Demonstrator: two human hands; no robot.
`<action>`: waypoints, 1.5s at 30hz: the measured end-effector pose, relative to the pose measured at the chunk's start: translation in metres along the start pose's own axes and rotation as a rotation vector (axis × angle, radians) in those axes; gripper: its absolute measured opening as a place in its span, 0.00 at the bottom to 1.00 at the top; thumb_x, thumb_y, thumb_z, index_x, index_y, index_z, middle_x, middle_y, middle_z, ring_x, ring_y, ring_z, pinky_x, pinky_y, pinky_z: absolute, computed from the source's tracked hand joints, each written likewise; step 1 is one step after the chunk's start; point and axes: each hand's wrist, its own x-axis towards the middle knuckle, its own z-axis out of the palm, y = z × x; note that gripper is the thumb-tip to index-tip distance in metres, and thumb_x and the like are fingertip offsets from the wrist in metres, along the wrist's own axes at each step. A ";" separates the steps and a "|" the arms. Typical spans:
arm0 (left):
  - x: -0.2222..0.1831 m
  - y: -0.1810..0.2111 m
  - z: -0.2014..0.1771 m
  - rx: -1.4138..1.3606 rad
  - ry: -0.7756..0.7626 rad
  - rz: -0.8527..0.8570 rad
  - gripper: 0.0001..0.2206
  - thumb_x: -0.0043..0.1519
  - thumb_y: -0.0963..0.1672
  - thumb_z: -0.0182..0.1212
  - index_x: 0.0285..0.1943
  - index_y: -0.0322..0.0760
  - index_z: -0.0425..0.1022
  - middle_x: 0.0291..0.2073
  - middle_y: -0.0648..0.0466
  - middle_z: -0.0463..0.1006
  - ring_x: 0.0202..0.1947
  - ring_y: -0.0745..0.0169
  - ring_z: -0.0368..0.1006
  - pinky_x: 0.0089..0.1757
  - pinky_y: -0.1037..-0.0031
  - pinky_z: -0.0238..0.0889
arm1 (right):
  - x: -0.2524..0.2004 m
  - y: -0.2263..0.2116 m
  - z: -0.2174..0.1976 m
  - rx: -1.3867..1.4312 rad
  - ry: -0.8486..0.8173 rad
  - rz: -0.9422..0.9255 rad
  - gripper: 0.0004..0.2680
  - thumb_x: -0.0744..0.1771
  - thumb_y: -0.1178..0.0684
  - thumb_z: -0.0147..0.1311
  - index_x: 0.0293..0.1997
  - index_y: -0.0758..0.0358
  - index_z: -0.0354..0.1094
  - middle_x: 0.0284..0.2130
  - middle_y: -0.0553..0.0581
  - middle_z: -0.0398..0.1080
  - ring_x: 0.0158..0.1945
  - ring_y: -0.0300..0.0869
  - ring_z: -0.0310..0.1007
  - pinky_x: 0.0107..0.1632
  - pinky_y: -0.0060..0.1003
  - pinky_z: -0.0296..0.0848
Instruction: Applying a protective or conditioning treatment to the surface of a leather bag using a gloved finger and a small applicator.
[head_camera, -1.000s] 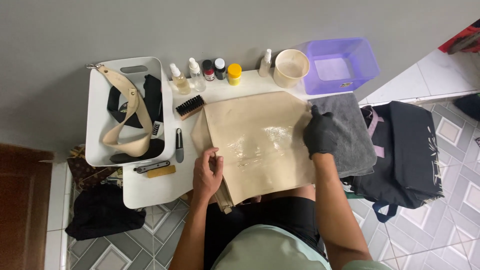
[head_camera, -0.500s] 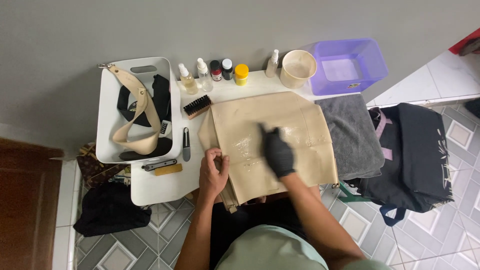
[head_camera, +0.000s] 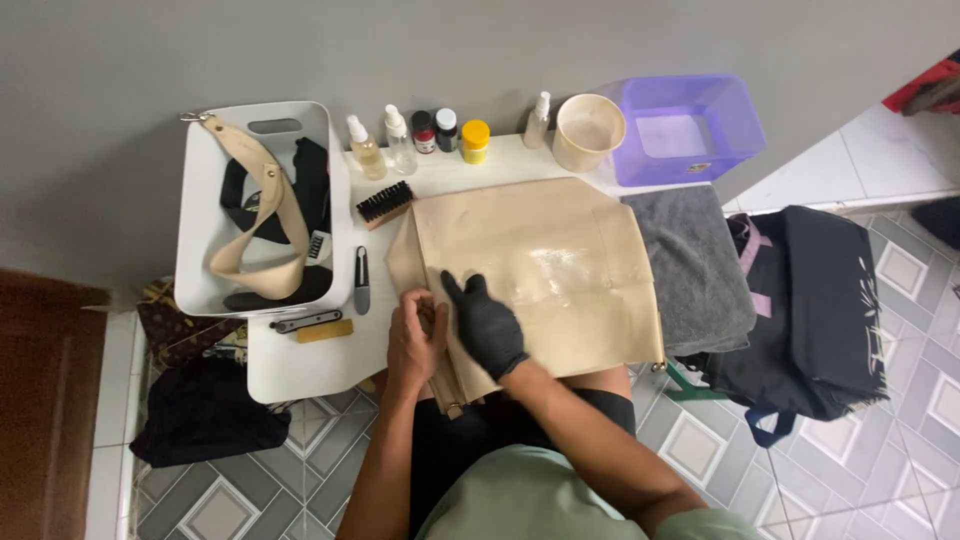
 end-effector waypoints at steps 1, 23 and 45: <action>0.001 0.003 -0.001 -0.020 -0.014 -0.007 0.09 0.67 0.45 0.59 0.50 0.41 0.64 0.28 0.52 0.77 0.32 0.48 0.76 0.42 0.61 0.67 | -0.003 0.005 0.022 0.016 -0.134 0.032 0.21 0.68 0.53 0.44 0.71 0.58 0.50 0.37 0.66 0.71 0.30 0.60 0.79 0.31 0.52 0.80; 0.002 -0.006 -0.009 -0.099 -0.012 0.078 0.08 0.66 0.43 0.60 0.48 0.37 0.65 0.27 0.46 0.78 0.30 0.43 0.77 0.39 0.58 0.68 | 0.010 0.016 0.032 0.093 -0.473 0.210 0.29 0.66 0.57 0.47 0.74 0.21 0.47 0.54 0.57 0.64 0.42 0.64 0.79 0.44 0.54 0.82; 0.002 -0.003 0.000 -0.020 -0.093 -0.026 0.08 0.68 0.46 0.57 0.50 0.40 0.65 0.29 0.52 0.77 0.33 0.51 0.77 0.45 0.62 0.66 | -0.010 0.013 0.015 0.053 -0.140 0.081 0.23 0.65 0.63 0.46 0.71 0.69 0.54 0.58 0.77 0.66 0.41 0.64 0.79 0.39 0.56 0.81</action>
